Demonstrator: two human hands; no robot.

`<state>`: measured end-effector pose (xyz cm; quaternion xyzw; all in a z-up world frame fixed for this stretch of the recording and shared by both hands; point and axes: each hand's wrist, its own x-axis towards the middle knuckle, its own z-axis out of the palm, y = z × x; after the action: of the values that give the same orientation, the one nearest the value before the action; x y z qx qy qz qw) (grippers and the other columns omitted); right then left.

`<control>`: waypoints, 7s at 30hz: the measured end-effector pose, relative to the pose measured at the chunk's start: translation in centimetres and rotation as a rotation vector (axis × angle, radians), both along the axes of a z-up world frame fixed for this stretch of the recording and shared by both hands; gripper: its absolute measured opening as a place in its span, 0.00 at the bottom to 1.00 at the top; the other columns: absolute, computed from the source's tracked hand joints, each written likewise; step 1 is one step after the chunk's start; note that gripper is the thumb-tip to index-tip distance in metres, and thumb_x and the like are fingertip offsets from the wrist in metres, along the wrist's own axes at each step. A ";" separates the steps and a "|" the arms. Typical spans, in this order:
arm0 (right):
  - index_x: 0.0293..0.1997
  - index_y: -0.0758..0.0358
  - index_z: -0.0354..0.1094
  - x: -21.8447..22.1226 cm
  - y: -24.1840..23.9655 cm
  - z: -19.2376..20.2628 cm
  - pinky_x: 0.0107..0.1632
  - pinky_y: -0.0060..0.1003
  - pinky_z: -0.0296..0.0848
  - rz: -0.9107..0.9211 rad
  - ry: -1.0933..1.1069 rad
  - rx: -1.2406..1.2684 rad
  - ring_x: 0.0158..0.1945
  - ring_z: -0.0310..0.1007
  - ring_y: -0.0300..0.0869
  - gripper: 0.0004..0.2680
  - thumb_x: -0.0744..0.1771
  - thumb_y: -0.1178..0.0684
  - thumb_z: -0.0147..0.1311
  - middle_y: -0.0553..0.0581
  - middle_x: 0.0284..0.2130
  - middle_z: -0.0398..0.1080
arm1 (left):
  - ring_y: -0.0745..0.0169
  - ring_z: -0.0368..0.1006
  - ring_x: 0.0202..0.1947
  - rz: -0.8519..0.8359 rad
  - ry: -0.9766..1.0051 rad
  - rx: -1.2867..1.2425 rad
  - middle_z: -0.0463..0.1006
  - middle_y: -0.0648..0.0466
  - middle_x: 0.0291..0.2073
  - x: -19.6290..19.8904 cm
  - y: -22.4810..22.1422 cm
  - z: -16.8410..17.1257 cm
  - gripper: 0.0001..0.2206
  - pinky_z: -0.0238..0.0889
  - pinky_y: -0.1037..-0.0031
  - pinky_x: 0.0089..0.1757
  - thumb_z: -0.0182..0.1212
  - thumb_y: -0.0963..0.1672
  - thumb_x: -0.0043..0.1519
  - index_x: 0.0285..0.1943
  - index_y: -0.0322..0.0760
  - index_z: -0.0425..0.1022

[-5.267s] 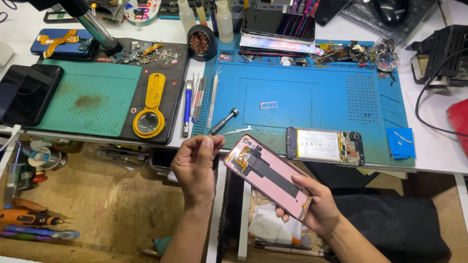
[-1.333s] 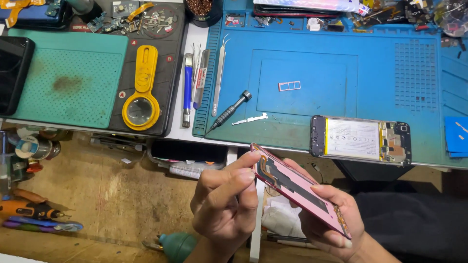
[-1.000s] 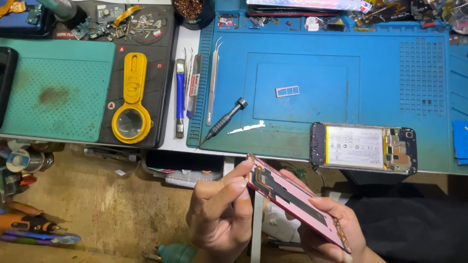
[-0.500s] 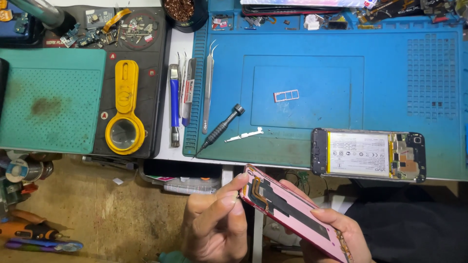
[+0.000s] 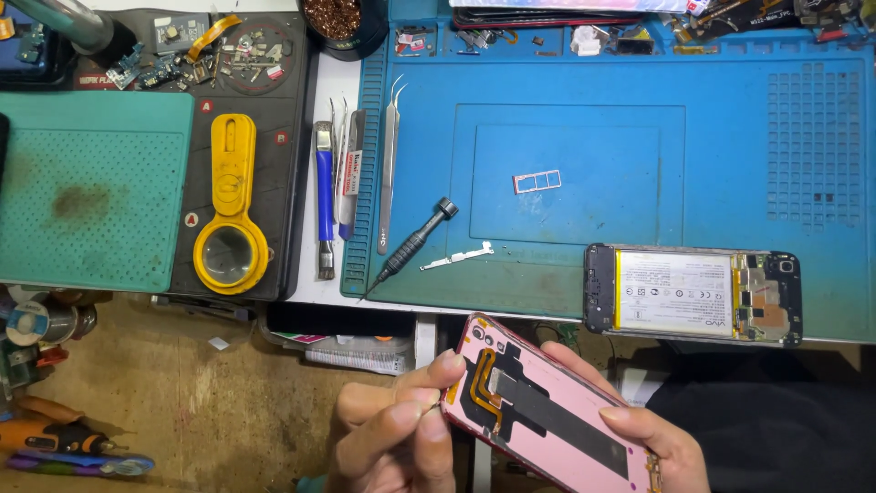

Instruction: Repairing a mobile phone by inspecting and assembling the screen and internal components

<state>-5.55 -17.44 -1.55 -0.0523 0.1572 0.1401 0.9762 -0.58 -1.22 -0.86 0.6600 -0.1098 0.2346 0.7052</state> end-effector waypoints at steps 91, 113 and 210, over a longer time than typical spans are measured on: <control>0.66 0.67 0.69 -1.6 0.3 -4.3 0.45 0.31 0.74 0.229 -0.186 -1.145 0.39 0.75 0.36 0.20 0.65 0.57 0.59 0.56 0.36 0.79 | 0.66 0.78 0.33 -0.462 0.542 -0.098 0.83 0.48 0.31 3.1 2.5 -0.1 0.05 0.75 0.77 0.38 0.58 0.39 0.64 0.44 0.33 0.80; 0.64 0.60 0.74 -1.2 -0.6 -2.8 0.38 0.24 0.66 0.332 -0.109 -1.276 0.36 0.70 0.33 0.17 0.68 0.56 0.49 0.51 0.41 0.79 | 0.72 0.76 0.19 -0.021 0.005 0.862 0.87 0.65 0.38 6.1 4.3 -2.8 0.30 0.74 0.76 0.33 0.72 0.43 0.59 0.71 0.54 0.66; 0.63 0.58 0.73 -0.8 -1.2 0.1 0.50 0.26 0.71 0.259 -0.101 -1.389 0.47 0.75 0.32 0.17 0.67 0.54 0.49 0.50 0.53 0.80 | 0.31 0.57 0.71 -0.472 -0.226 1.055 0.59 0.37 0.72 3.2 3.4 3.0 0.13 0.54 0.50 0.65 0.54 0.47 0.69 0.56 0.44 0.81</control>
<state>-6.32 -18.61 -1.45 -0.6876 0.1574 0.1201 0.6986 2.65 2.13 2.11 0.8501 -0.4304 0.0539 0.2987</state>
